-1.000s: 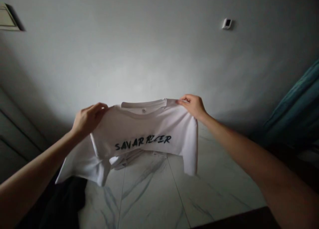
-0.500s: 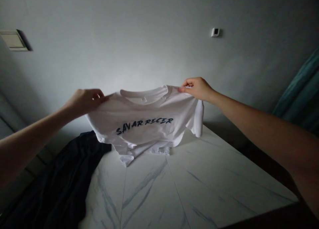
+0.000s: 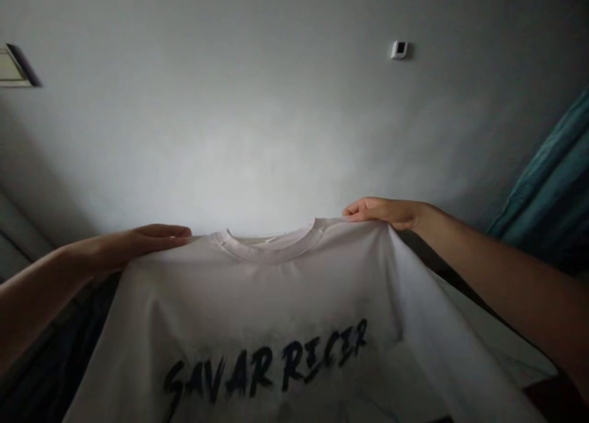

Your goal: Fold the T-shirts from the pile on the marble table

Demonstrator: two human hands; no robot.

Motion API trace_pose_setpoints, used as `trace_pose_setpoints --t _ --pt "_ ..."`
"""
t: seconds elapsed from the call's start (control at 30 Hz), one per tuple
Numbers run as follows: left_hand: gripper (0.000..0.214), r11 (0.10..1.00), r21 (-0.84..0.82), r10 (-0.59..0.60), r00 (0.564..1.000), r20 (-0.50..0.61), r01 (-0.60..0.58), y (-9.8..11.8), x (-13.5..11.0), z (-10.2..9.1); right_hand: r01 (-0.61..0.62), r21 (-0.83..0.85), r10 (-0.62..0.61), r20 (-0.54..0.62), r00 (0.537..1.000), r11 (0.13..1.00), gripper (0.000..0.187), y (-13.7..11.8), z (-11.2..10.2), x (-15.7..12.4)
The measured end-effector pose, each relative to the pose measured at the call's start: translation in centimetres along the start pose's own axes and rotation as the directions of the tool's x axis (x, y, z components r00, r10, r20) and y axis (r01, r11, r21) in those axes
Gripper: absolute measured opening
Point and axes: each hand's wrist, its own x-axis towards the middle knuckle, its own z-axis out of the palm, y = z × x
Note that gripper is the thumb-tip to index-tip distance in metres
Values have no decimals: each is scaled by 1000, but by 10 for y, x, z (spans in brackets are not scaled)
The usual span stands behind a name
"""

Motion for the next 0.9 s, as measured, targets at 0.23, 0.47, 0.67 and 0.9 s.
trace_pose_setpoints --t 0.23,0.47,0.67,0.9 --pt "47 996 -85 -1 981 194 18 -75 87 103 145 -110 -165 -197 966 983 51 93 4 123" --pt "39 998 57 -38 993 111 32 -157 140 204 7 -323 -128 -355 926 946 28 207 31 226" --pt "35 991 119 -80 983 167 60 -196 174 252 -116 -487 -108 -409 906 866 16 254 38 283" --pt "32 965 247 -122 986 117 90 -206 208 265 -133 -521 -134 -443 887 843 11 266 24 322"
